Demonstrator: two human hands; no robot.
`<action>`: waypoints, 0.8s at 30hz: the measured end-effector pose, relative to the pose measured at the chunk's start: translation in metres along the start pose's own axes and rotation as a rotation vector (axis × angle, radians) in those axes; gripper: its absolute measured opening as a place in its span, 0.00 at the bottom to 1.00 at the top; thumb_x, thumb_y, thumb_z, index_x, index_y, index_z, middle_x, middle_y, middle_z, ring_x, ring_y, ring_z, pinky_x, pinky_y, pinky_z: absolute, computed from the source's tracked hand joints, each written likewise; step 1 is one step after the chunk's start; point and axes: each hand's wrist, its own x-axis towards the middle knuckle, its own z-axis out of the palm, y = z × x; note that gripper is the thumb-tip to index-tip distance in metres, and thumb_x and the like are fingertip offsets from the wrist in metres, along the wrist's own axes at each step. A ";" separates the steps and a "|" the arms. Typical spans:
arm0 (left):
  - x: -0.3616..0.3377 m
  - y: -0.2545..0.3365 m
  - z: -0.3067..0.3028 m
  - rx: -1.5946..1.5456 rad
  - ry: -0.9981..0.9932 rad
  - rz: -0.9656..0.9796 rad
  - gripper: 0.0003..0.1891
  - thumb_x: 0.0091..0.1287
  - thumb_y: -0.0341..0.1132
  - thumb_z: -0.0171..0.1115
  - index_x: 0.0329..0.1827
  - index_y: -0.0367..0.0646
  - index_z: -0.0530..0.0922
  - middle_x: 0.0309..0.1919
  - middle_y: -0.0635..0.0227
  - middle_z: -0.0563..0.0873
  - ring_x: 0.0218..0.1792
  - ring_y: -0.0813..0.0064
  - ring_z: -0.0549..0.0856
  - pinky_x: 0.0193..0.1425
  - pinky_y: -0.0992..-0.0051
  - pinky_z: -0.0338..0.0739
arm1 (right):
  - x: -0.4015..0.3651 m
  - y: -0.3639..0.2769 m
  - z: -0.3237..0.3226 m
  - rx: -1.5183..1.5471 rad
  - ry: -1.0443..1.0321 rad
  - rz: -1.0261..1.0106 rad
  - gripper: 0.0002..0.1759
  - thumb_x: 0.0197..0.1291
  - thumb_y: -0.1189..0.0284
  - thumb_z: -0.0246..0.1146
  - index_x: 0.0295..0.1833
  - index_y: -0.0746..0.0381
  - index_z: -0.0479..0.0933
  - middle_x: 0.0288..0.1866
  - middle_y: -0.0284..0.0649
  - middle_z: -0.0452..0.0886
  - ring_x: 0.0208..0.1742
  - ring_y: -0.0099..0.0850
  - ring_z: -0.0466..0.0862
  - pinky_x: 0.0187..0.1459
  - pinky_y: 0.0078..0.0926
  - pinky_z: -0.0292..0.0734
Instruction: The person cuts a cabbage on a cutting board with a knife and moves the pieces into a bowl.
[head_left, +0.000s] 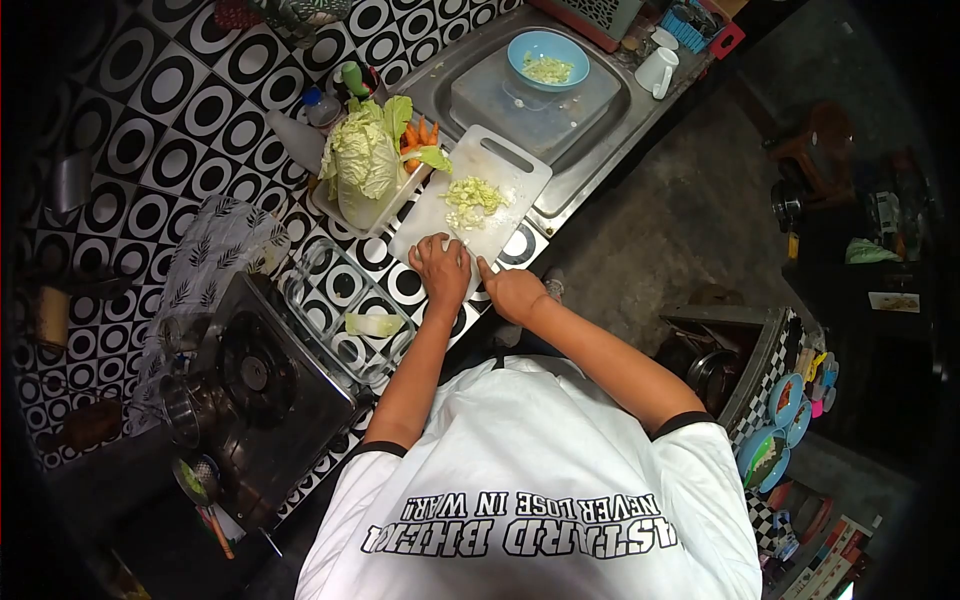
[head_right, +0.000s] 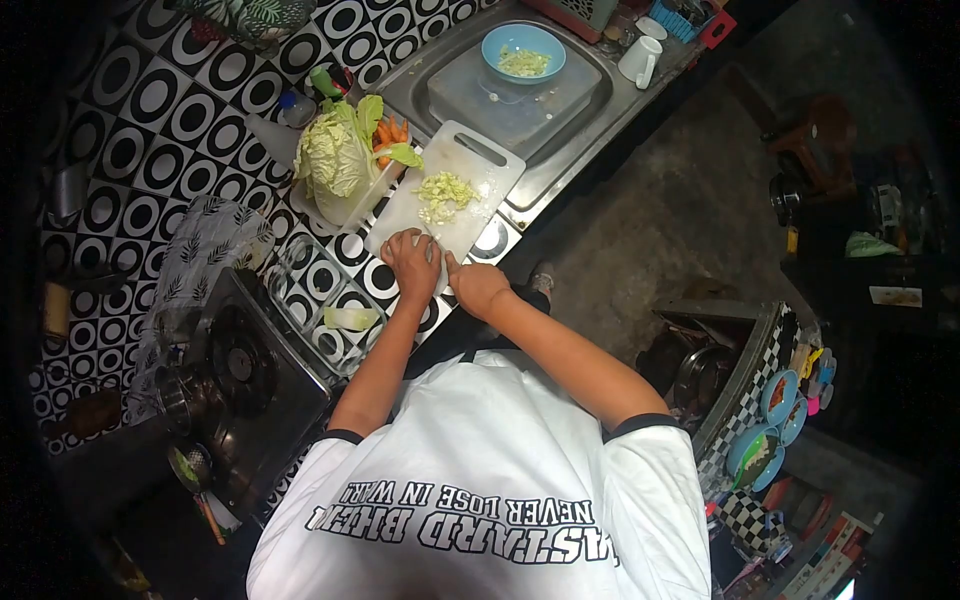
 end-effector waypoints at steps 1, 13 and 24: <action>0.000 0.000 0.000 0.003 0.012 0.006 0.05 0.60 0.34 0.65 0.35 0.44 0.84 0.48 0.63 0.81 0.58 0.59 0.73 0.68 0.48 0.57 | 0.000 0.001 0.003 0.010 0.019 -0.005 0.40 0.57 0.77 0.53 0.77 0.73 0.53 0.31 0.51 0.86 0.30 0.45 0.87 0.33 0.41 0.83; 0.001 0.001 -0.001 -0.010 -0.014 -0.015 0.06 0.58 0.34 0.67 0.36 0.43 0.86 0.48 0.64 0.81 0.59 0.59 0.73 0.68 0.50 0.56 | -0.009 0.007 0.000 0.068 0.008 0.000 0.37 0.61 0.76 0.51 0.77 0.71 0.54 0.34 0.50 0.86 0.33 0.45 0.87 0.35 0.42 0.83; 0.000 0.002 0.000 -0.002 0.002 -0.023 0.06 0.56 0.33 0.68 0.35 0.44 0.86 0.48 0.65 0.81 0.58 0.59 0.73 0.67 0.51 0.56 | -0.011 0.013 0.016 0.062 0.036 -0.032 0.40 0.59 0.77 0.51 0.78 0.71 0.51 0.33 0.52 0.86 0.33 0.45 0.87 0.37 0.41 0.83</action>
